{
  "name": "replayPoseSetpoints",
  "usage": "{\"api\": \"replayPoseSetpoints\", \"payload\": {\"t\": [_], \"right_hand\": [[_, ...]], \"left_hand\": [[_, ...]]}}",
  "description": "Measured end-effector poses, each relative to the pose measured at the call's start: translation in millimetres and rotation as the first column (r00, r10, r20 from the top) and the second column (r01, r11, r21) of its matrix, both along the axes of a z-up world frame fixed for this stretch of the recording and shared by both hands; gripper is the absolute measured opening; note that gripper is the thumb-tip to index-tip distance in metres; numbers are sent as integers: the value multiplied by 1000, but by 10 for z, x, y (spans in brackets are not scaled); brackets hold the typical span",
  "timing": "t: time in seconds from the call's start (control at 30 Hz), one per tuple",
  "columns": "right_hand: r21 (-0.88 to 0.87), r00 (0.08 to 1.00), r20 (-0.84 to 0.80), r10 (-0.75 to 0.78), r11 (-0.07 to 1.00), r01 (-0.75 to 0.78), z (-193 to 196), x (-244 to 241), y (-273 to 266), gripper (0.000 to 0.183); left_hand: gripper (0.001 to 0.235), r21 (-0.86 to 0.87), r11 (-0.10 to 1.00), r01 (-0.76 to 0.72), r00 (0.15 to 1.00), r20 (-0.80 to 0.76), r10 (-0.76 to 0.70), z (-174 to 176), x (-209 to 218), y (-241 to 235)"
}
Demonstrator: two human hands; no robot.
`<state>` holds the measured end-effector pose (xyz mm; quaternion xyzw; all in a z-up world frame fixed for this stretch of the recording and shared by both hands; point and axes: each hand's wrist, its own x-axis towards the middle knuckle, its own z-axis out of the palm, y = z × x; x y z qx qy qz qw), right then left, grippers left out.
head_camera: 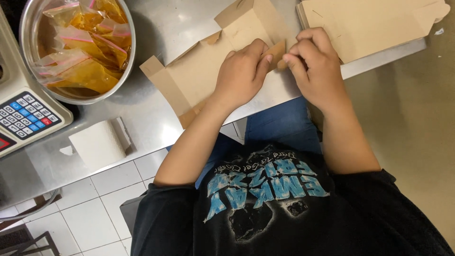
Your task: The person folds flat cardboard pieces into small boxes by hand, tucking and securing the flaps. They then tear a sheet of paper towel, fold it, and place it inside one of the assembled boxes.
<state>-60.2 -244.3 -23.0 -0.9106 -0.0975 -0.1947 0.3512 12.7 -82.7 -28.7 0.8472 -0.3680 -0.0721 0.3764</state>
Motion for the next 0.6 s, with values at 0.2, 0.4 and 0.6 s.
{"api": "replayPoseSetpoints", "payload": {"t": [0.2,0.4,0.6], "right_hand": [[26,993,56,-103,994,102,-166,54,64,12],[47,994,84,-75,996,72,-114,56,116,12],[95,993,65,-93,992,87,-78,48,160,9]], "left_hand": [[19,-24,1000,-3,998,-56,2,50,-14,8],[17,-8,1000,4,1000,-28,-4,32,-12,2],[16,-18,1000,12,1000,-22,-12,10,-7,10]]}}
